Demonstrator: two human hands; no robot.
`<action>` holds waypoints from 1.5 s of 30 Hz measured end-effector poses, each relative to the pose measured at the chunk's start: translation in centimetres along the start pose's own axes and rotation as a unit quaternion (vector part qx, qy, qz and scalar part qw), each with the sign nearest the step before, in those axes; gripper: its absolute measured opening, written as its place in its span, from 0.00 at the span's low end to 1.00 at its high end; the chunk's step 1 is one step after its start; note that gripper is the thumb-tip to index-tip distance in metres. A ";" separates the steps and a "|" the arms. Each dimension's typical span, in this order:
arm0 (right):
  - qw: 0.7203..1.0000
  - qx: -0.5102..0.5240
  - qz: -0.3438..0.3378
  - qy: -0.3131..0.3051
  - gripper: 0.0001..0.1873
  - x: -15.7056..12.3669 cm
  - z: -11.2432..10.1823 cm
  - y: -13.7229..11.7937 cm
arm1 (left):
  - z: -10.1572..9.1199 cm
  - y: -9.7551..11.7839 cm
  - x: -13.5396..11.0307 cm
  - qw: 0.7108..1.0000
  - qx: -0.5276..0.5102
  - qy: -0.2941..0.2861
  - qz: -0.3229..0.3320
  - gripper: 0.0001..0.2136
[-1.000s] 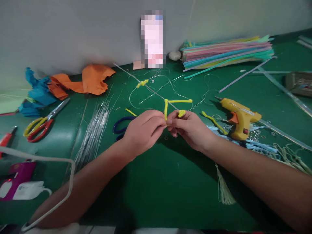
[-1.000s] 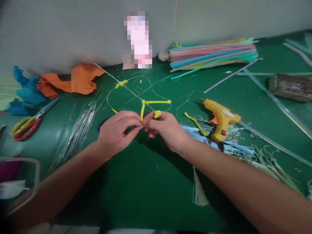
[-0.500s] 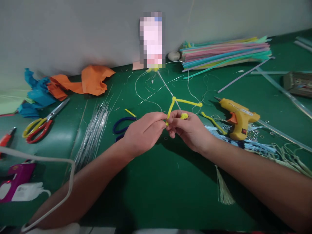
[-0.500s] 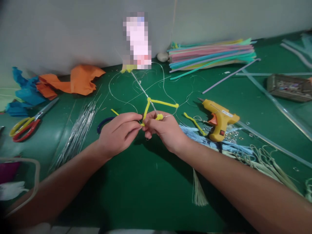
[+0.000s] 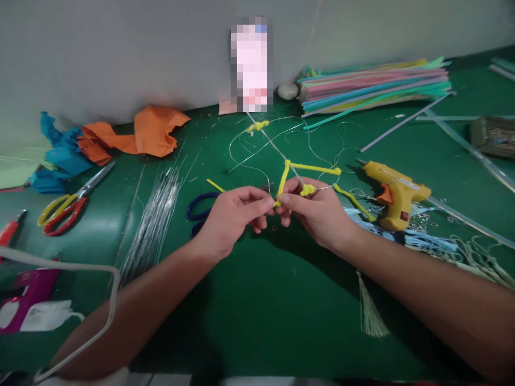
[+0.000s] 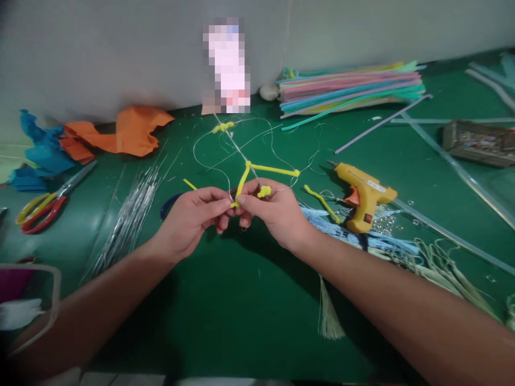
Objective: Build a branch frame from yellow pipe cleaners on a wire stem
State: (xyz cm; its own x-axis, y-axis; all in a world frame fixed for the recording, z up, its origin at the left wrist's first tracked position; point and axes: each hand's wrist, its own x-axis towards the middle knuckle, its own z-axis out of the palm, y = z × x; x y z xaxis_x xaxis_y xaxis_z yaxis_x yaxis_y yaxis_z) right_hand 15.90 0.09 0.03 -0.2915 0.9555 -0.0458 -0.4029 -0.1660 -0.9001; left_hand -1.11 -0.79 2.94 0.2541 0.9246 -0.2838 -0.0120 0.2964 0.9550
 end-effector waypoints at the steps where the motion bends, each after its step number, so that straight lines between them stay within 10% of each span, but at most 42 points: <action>1: 1.000 0.000 0.001 -0.002 0.11 0.0 0.0 0.0 | 0.0 0.0 0.1 1.000 -0.020 -0.011 -0.013 0.09; 9: 0.999 0.036 0.035 0.000 0.12 -0.1 0.3 -0.3 | -0.6 -0.1 0.6 0.991 -0.096 -0.061 -0.075 0.09; 17: 0.991 0.086 0.103 -0.015 0.12 0.1 0.4 -0.7 | -0.5 -0.5 0.4 0.993 0.039 -0.031 0.108 0.06; 26: 0.993 0.071 0.094 -0.005 0.12 0.1 0.1 -0.6 | -1.0 0.4 -0.6 0.849 0.346 0.073 0.392 0.03; 33: 0.999 -0.029 -0.011 0.007 0.12 -0.3 0.4 -0.3 | 1.0 -0.8 -1.6 0.987 0.077 0.123 0.070 0.09; 45: 0.949 -0.270 -0.157 0.045 0.08 -1.5 1.0 -0.9 | 2.1 -1.3 -1.4 0.988 -0.097 0.115 -0.031 0.11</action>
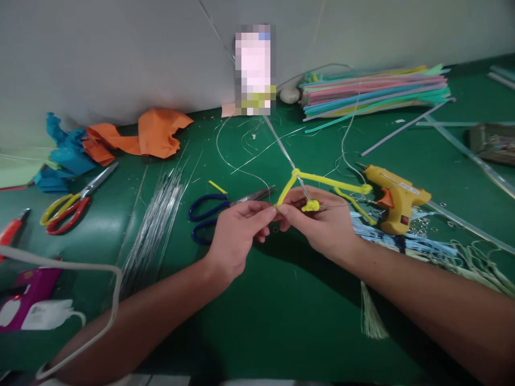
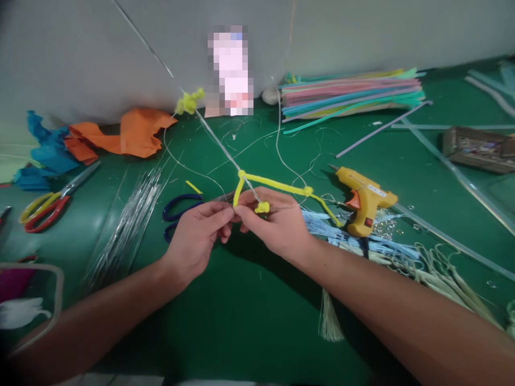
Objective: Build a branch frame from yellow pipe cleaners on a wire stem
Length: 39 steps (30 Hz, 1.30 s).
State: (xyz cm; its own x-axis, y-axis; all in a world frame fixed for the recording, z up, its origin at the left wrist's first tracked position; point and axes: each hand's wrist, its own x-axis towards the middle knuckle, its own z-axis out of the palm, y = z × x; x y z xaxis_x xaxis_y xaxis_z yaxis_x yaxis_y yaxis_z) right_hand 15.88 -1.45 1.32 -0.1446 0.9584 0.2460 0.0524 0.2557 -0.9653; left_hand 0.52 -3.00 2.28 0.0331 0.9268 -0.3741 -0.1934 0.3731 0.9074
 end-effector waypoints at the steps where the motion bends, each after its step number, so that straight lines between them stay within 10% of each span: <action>1: 1.000 -0.003 -0.003 0.000 0.07 0.0 0.0 0.0 | 0.0 0.0 0.0 1.000 -0.001 0.002 -0.003 0.12; 39: 0.963 0.211 0.161 -0.053 0.14 0.6 0.8 0.6 | 0.1 0.0 0.6 0.998 -0.061 -0.029 0.013 0.05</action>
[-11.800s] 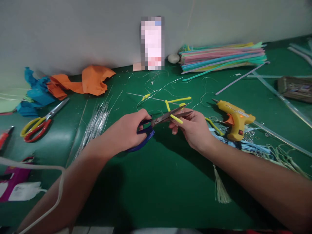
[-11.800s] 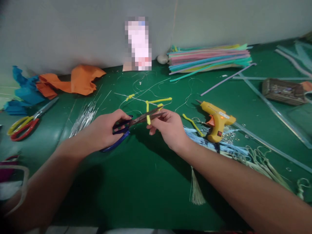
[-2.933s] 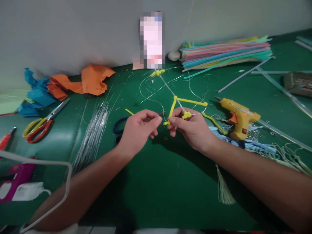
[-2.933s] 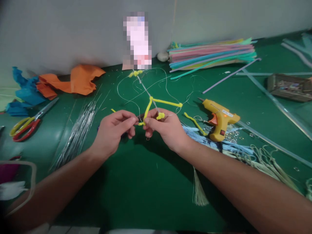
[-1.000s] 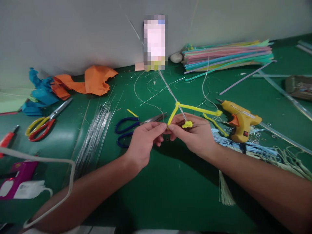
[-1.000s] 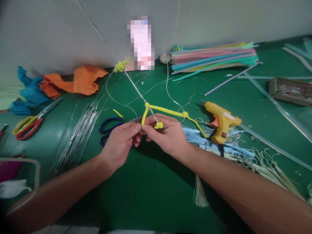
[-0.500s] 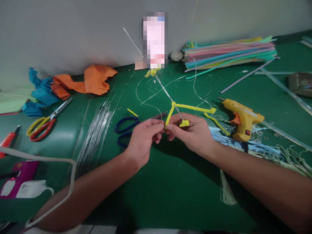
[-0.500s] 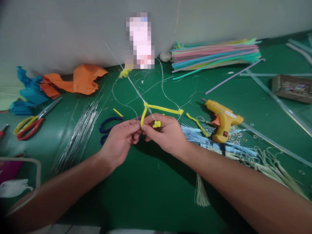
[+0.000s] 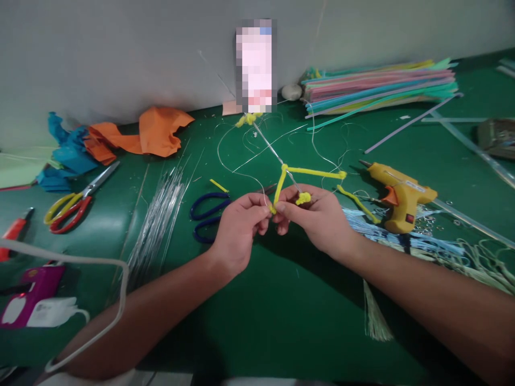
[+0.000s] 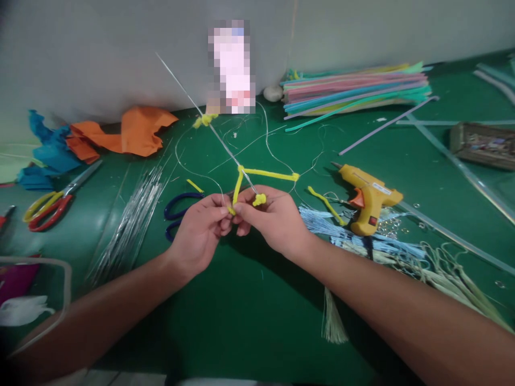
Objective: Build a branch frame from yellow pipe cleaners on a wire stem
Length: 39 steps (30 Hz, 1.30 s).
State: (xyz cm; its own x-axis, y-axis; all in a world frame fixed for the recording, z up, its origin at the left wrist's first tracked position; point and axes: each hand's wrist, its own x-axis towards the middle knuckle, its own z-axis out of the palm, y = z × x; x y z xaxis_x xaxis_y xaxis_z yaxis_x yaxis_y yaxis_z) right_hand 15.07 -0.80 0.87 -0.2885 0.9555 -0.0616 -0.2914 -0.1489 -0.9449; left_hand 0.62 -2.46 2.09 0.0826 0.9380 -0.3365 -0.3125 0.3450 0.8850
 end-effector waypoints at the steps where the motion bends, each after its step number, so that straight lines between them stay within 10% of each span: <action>1: 1.000 0.008 0.003 -0.004 0.15 0.0 0.0 0.0 | -0.1 0.0 0.1 1.000 -0.009 -0.016 -0.002 0.05; 22: 0.997 -0.007 -0.077 0.013 0.10 -0.2 -0.3 0.3 | 0.1 0.1 -0.4 0.999 0.019 0.011 0.032 0.08; 39: 0.998 0.051 -0.013 -0.022 0.11 0.6 -0.9 1.0 | -0.5 -0.4 0.2 0.996 0.019 -0.050 0.077 0.07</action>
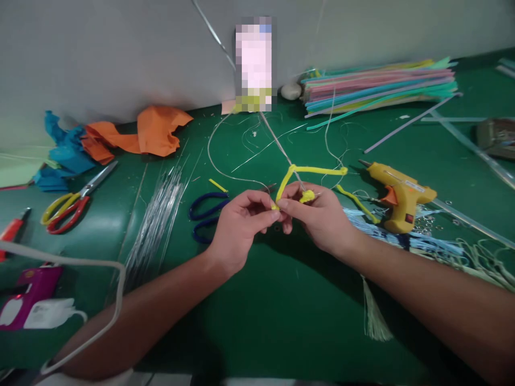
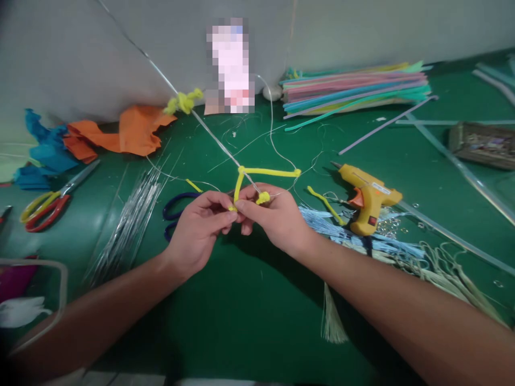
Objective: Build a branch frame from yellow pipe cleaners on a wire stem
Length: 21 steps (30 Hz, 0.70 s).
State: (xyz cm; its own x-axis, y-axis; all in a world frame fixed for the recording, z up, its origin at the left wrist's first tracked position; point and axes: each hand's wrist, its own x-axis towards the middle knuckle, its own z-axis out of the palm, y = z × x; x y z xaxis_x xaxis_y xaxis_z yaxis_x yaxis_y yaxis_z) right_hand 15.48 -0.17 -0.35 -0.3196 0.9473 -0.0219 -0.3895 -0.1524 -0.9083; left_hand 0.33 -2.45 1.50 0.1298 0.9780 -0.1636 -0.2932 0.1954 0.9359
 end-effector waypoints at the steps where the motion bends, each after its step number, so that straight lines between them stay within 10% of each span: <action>1: 1.000 0.007 0.004 -0.004 0.11 0.0 -0.1 0.1 | 0.0 0.0 0.0 1.000 -0.005 -0.007 0.002 0.07; 21: 0.988 -0.137 -0.056 0.048 0.13 -1.0 1.2 -1.2 | 0.2 0.7 0.1 0.998 0.004 0.046 -0.045 0.12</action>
State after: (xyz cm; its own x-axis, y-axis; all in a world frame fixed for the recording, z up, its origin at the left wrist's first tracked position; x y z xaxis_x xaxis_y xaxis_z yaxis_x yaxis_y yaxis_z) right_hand 15.22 -1.27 1.29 -0.1996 0.9781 0.0587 -0.1652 0.0254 -0.9859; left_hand 0.35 -2.28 2.18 0.0670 0.9591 -0.2749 -0.2758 0.2826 0.9187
